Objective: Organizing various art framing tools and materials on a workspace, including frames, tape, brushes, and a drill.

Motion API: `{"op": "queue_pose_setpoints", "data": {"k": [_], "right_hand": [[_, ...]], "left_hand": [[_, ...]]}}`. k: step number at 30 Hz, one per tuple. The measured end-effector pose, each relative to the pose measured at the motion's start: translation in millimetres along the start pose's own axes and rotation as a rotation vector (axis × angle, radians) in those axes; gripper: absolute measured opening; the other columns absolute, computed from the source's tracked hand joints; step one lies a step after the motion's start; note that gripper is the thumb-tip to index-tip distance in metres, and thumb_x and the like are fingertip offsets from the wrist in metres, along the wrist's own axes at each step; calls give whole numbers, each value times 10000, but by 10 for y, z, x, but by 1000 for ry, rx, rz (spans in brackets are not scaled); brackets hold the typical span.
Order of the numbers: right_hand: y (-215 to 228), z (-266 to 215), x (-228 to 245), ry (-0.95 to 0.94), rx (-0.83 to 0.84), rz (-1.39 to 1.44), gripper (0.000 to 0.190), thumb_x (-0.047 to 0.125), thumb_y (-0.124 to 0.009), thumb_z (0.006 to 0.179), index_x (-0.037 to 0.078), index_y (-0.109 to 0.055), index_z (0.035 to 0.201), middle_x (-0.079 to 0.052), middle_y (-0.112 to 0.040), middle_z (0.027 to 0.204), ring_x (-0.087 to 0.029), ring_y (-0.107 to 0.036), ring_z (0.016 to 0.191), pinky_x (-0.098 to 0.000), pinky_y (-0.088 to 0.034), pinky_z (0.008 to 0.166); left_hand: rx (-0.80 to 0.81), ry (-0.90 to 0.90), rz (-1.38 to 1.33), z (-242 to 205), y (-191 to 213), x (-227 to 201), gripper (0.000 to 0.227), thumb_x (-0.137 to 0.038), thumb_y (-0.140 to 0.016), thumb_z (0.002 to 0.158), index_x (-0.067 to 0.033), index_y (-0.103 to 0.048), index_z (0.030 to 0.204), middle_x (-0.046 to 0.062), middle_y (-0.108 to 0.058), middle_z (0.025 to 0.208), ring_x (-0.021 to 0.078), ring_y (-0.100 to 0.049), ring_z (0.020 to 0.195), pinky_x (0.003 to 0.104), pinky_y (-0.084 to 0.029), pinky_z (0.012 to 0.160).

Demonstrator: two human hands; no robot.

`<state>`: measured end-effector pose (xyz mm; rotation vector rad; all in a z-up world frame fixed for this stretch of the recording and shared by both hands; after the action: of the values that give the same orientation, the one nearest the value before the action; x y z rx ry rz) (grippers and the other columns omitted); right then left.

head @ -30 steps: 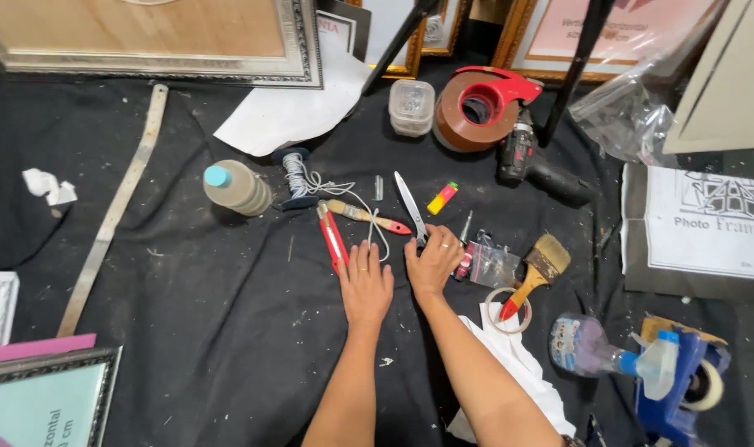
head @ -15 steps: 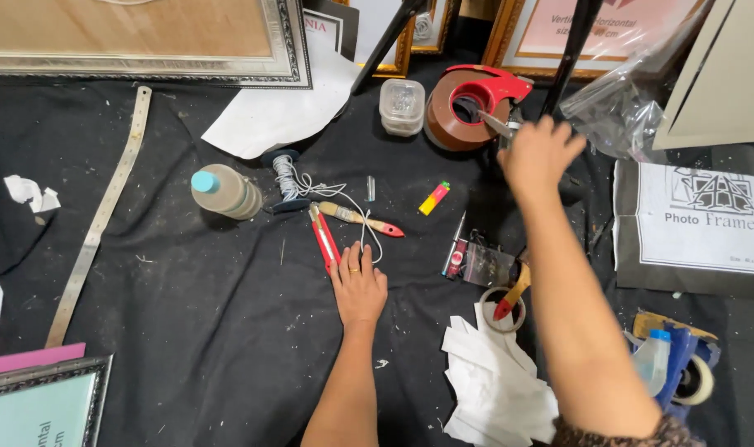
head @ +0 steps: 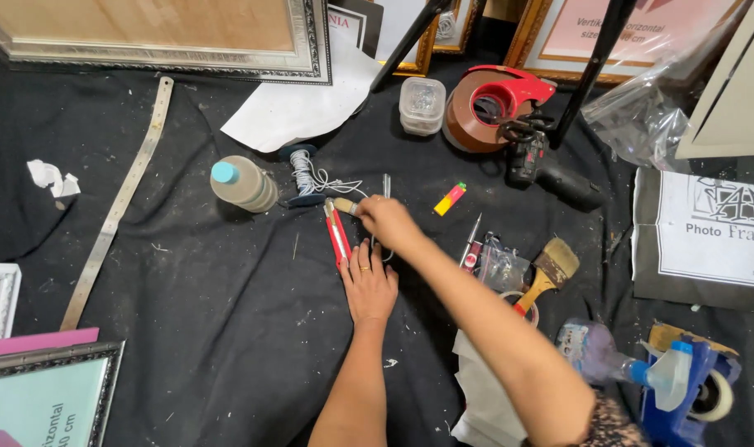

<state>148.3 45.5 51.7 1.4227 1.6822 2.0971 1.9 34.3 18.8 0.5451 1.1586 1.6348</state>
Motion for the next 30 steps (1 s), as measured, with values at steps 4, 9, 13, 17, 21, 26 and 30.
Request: {"op": "queue_pose_setpoints", "data": {"k": [4, 9, 13, 17, 21, 26, 30], "right_hand": [[-277, 18, -171, -14, -76, -195, 452, 100, -808, 773, 65, -623, 1183, -133, -630, 1051, -387, -691, 974, -466, -605, 828], [-354, 79, -528, -93, 32, -182, 321, 180, -699, 864, 14, -607, 1123, -180, -686, 903, -401, -722, 856, -492, -618, 724], [785, -344, 6, -143, -350, 26, 302, 121, -670, 813, -4, -668, 1088, -169, -627, 837, -427, -671, 835, -462, -570, 725], [1748, -796, -170, -125, -882, 498, 176, 3, -664, 847, 62, -661, 1013, -160, -713, 930, -295, -686, 964, -398, -541, 892], [2492, -992, -742, -208, -1157, 157, 230, 99, -759, 885, 98, -637, 1080, -221, -715, 961, -407, -719, 929, -478, -562, 805], [2552, -552, -1223, -416, -964, 111, 297, 196, -765, 908, 117, -556, 1104, -168, -769, 961, -339, -759, 932, -461, -596, 806], [2577, -520, -600, -63, -971, -303, 584, -42, -760, 847, -26, -474, 1356, -252, -455, 1377, -455, -514, 1149, -502, -404, 1042]], "left_hand": [[-14, 28, -14, 3, 64, 25, 553, -334, -622, 770, -182, -594, 1302, 48, -533, 1463, 224, -503, 1336, 531, -316, 1181], [-23, 63, -12, 23, 85, 39, 640, -374, -644, 771, -197, -534, 1376, 31, -511, 1482, 187, -488, 1325, 538, -283, 1186], [-28, 55, 0, 46, 121, 37, 594, -382, -610, 815, -174, -543, 1367, 45, -525, 1463, 196, -507, 1305, 535, -316, 1164], [-51, 45, -5, 67, 169, 21, 597, -382, -595, 822, -160, -553, 1374, 61, -537, 1450, 207, -520, 1291, 538, -331, 1153], [-33, 52, -21, 76, 133, 35, 601, -377, -601, 822, -159, -551, 1380, 58, -530, 1451, 210, -505, 1290, 541, -322, 1154], [-9, 64, -20, 43, 119, 35, 599, -378, -601, 829, -155, -547, 1383, 60, -518, 1462, 210, -494, 1293, 541, -318, 1152], [131, 90, -72, 126, 235, 14, 596, -330, -636, 876, -51, -553, 1396, 81, -459, 1508, 243, -454, 1342, 504, -274, 1185]]}}
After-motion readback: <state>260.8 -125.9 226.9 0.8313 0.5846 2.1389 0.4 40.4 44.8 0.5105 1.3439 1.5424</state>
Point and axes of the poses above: each hand's wrist, its own z-axis towards the middle knuckle, its own y-axis out of the back of the hand, x = y × z, the point moved 9 cm from there along z, towards the middle knuckle
